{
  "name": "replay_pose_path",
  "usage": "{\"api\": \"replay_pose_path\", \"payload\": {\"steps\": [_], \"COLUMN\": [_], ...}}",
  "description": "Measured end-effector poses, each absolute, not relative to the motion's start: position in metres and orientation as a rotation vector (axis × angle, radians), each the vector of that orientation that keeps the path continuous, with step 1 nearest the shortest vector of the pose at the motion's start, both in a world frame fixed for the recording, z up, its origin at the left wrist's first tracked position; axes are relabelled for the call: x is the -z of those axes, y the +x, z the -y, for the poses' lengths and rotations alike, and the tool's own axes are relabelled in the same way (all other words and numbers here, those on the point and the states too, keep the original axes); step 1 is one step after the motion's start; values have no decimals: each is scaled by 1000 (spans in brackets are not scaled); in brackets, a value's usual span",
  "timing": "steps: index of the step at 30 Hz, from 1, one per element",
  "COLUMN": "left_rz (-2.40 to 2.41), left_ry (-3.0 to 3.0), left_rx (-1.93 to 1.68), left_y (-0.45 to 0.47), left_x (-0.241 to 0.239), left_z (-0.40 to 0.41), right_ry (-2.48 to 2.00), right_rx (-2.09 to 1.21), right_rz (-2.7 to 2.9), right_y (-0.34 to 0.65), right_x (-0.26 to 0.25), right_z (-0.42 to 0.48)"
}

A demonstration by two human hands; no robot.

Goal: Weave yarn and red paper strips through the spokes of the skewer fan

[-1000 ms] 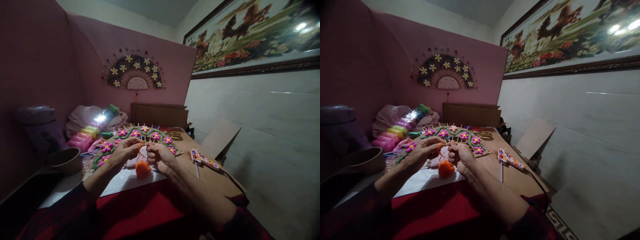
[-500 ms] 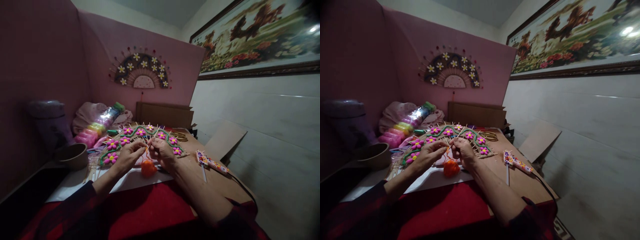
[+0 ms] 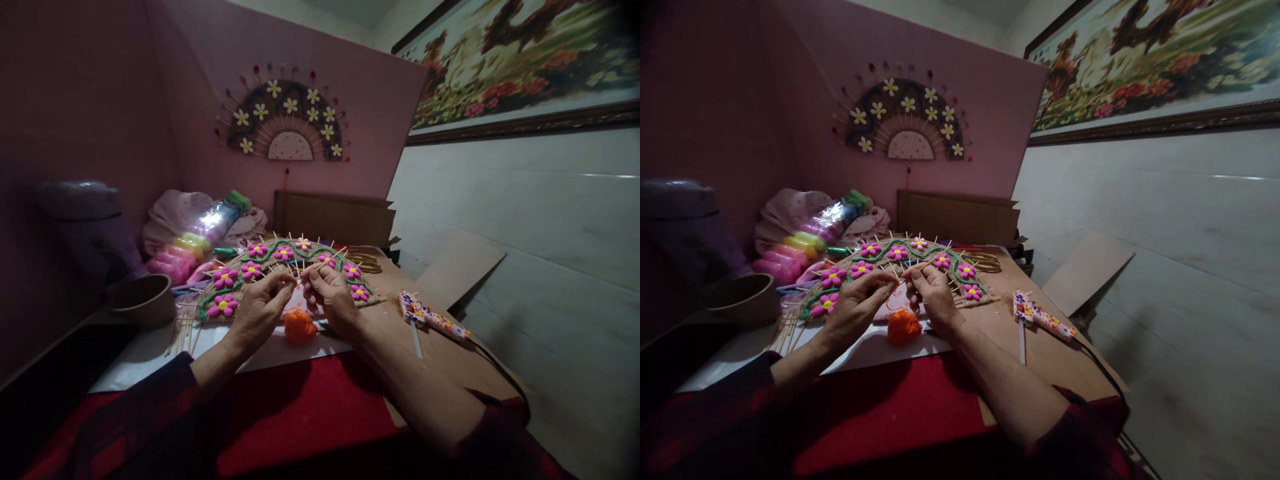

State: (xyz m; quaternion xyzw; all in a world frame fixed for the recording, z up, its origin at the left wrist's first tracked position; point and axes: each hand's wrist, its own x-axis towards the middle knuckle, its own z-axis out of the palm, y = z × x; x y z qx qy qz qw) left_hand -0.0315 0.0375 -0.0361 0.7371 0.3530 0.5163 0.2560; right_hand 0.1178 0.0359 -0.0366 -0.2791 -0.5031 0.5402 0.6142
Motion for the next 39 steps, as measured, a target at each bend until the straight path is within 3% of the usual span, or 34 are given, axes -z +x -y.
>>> {"api": "replay_pose_path", "payload": {"steps": [9,19,39], "left_rz": [-903,-861,-858], "left_ry": [1886,1650,1455], "left_rx": [-1363,-1375,-1279], "left_y": [-29,-28,-23], "left_x": [39,39,30], "left_z": [-38,-39,-29], "right_ry": [-601,-543,-620], "right_rx": [-1293,-1101,-1105], "right_rz": [1175,926,1085], "right_y": [123,126,120], "right_x": [34,31,32], "right_z": [-34,-37,-34]}}
